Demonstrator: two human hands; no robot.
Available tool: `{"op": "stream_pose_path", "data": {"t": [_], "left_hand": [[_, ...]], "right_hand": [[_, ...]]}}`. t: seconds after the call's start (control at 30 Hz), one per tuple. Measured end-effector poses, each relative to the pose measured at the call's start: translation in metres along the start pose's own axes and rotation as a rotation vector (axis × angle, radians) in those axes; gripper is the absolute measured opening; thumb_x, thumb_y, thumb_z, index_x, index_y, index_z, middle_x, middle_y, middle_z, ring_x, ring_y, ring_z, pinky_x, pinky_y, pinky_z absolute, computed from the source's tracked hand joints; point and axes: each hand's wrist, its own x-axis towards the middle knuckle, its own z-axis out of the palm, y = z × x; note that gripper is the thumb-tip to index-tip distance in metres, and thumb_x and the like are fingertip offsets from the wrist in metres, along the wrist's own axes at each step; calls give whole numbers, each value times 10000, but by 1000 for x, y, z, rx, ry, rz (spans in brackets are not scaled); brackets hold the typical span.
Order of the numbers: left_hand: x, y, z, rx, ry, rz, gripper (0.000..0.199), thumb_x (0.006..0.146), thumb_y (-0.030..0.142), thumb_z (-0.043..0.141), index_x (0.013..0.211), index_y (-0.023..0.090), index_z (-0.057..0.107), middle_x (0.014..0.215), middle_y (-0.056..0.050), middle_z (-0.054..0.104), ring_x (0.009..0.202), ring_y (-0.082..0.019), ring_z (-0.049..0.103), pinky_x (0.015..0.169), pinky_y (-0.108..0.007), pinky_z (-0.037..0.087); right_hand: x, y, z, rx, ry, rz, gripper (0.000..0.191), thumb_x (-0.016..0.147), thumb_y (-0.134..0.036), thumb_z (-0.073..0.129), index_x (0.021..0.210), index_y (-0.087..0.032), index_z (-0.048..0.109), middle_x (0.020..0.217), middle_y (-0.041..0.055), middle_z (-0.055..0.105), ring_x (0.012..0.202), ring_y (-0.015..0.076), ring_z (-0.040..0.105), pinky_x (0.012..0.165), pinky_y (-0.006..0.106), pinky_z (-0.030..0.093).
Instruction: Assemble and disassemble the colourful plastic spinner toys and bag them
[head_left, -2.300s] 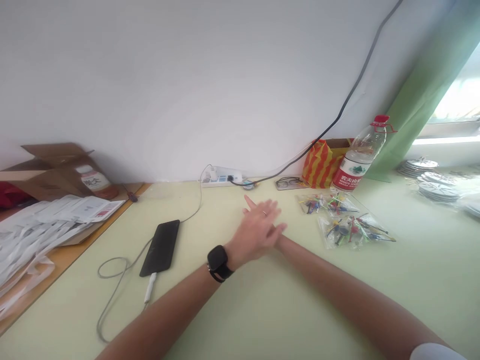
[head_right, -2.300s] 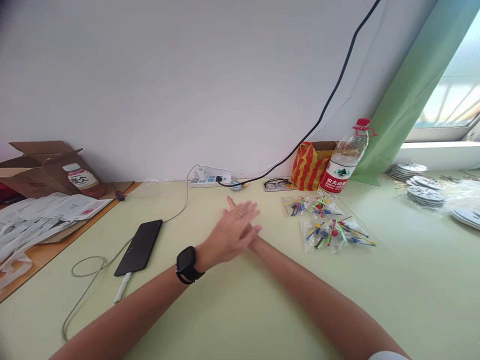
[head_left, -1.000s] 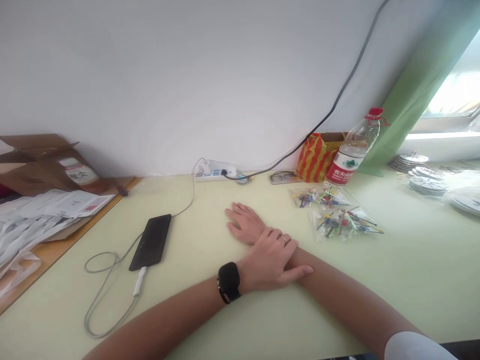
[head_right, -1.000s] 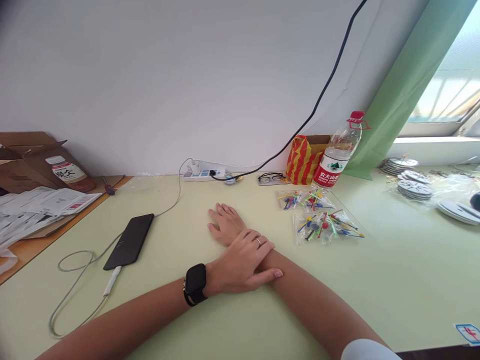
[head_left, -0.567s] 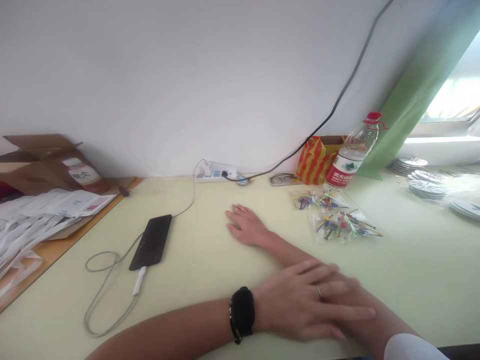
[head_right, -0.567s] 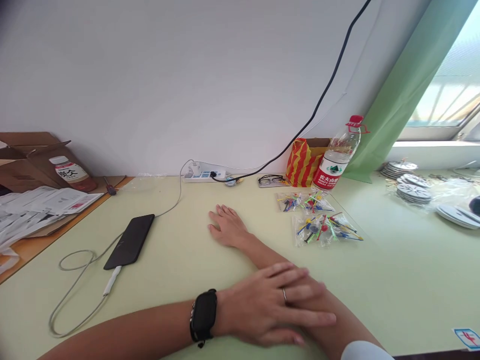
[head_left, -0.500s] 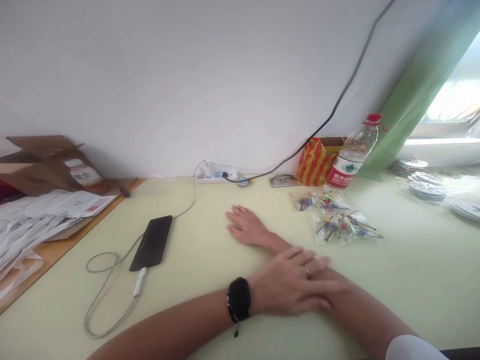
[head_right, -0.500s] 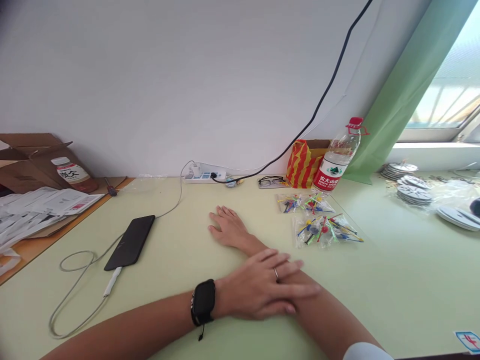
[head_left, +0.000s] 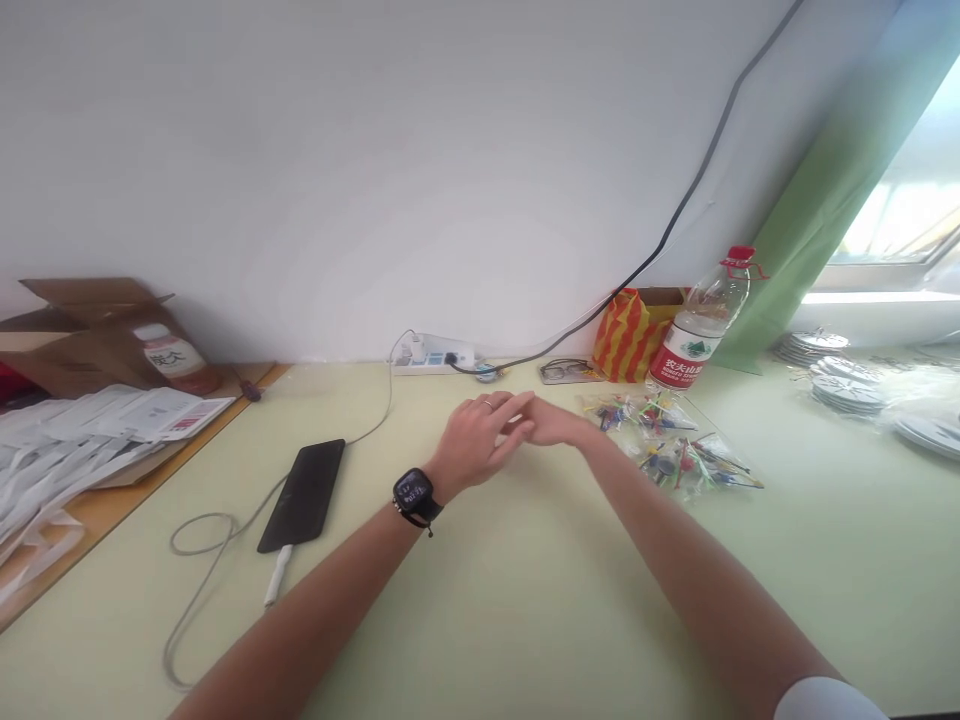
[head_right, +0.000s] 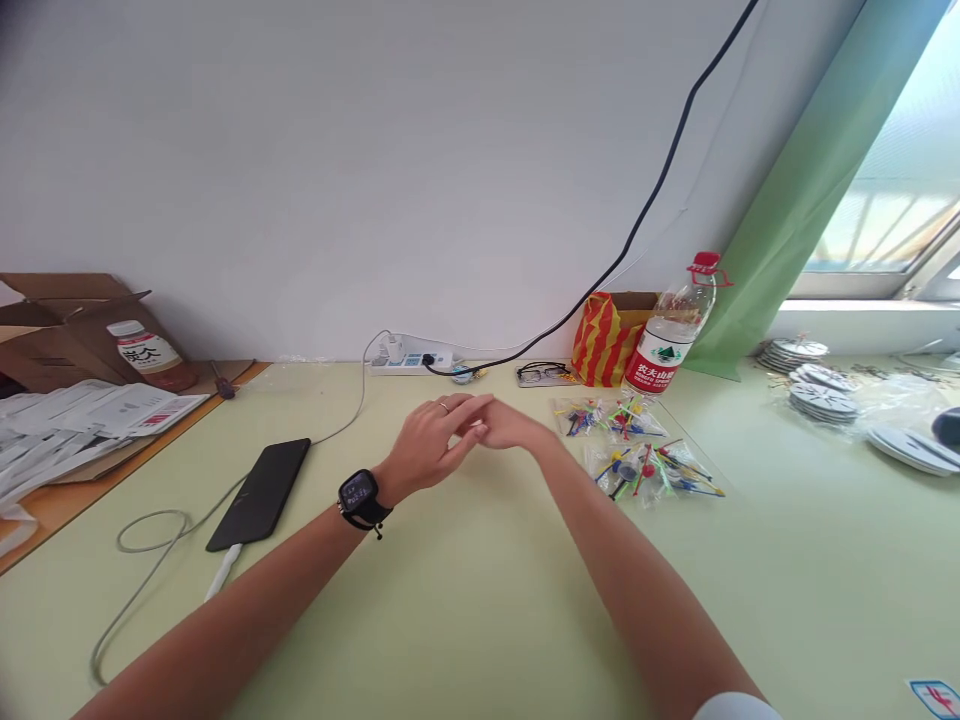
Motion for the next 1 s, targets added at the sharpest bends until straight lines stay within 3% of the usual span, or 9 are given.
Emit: {"op": "stream_pose_path", "data": {"t": [0.1, 0.17, 0.23, 0.3, 0.53, 0.63, 0.73, 0.87, 1.0], "left_hand": [[-12, -27, 10, -29, -217, -87, 433, 1082, 459, 366, 1420, 282, 571, 1154, -67, 742, 1029, -259, 696, 904, -411, 521], [-24, -46, 21, -18, -272, -107, 430, 1048, 462, 454, 1398, 262, 602, 1272, -95, 713, 1219, -304, 639, 1030, -464, 494], [-33, -61, 32, -47, -260, -119, 457, 1037, 490, 474, 1414, 268, 606, 1491, -89, 588, 1447, -343, 459, 1181, -520, 379], [-40, -70, 39, -106, -281, -164, 515, 1038, 542, 452, 1475, 293, 562, 1592, -58, 491, 1516, -335, 369, 1239, -521, 308], [-41, -70, 39, -221, -260, -266, 704, 987, 678, 473, 1544, 248, 482, 1603, -73, 480, 1542, -322, 328, 1268, -489, 266], [-40, -67, 37, -212, -282, -299, 765, 974, 718, 458, 1574, 243, 433, 1624, -81, 447, 1551, -331, 305, 1266, -490, 253], [-39, -65, 35, -193, -285, -279, 787, 957, 740, 469, 1570, 246, 439, 1629, -82, 440, 1547, -340, 308, 1265, -495, 244], [-39, -64, 35, -185, -273, -236, 779, 897, 762, 559, 1490, 257, 541, 1622, -83, 448, 1534, -367, 325, 1256, -518, 256], [-40, -64, 35, -235, -235, -247, 804, 853, 744, 642, 1475, 245, 540, 1567, -108, 513, 1502, -374, 375, 1235, -520, 295]], "right_hand": [[-12, 24, -46, -287, 206, 344, 269, 922, -324, 614, 1111, -181, 739, 1180, 145, 746, 1145, 297, 663, 983, 392, 497], [-26, 43, -72, -468, 329, 569, 360, 952, -308, 567, 1238, -131, 693, 1307, 221, 677, 1263, 354, 595, 1011, 446, 465], [-42, 60, -90, -590, 262, 794, 395, 960, -339, 561, 1253, -106, 689, 1306, 251, 664, 1246, 368, 605, 967, 437, 476], [-54, 69, -99, -584, 199, 840, 388, 920, -339, 623, 1203, -92, 719, 1226, 268, 694, 1168, 371, 651, 891, 419, 499], [-43, 45, -73, -435, -43, 600, 232, 882, -378, 682, 909, -187, 811, 971, 139, 783, 931, 283, 720, 799, 333, 516], [-28, 27, -51, -341, -94, 454, 364, 859, -437, 722, 1165, -247, 774, 1178, 98, 766, 1053, 260, 700, 877, 302, 521], [-13, 13, -32, -291, -107, 445, 570, 828, -494, 747, 1303, -185, 684, 1331, 169, 689, 1132, 309, 673, 906, 365, 524], [8, 0, -19, -270, -163, 488, 365, 787, -478, 784, 953, -158, 729, 1049, 162, 769, 907, 298, 715, 732, 353, 533], [18, -9, -19, -188, -182, 418, 150, 841, -317, 728, 875, -187, 661, 871, 75, 768, 759, 201, 688, 618, 273, 479]]}}
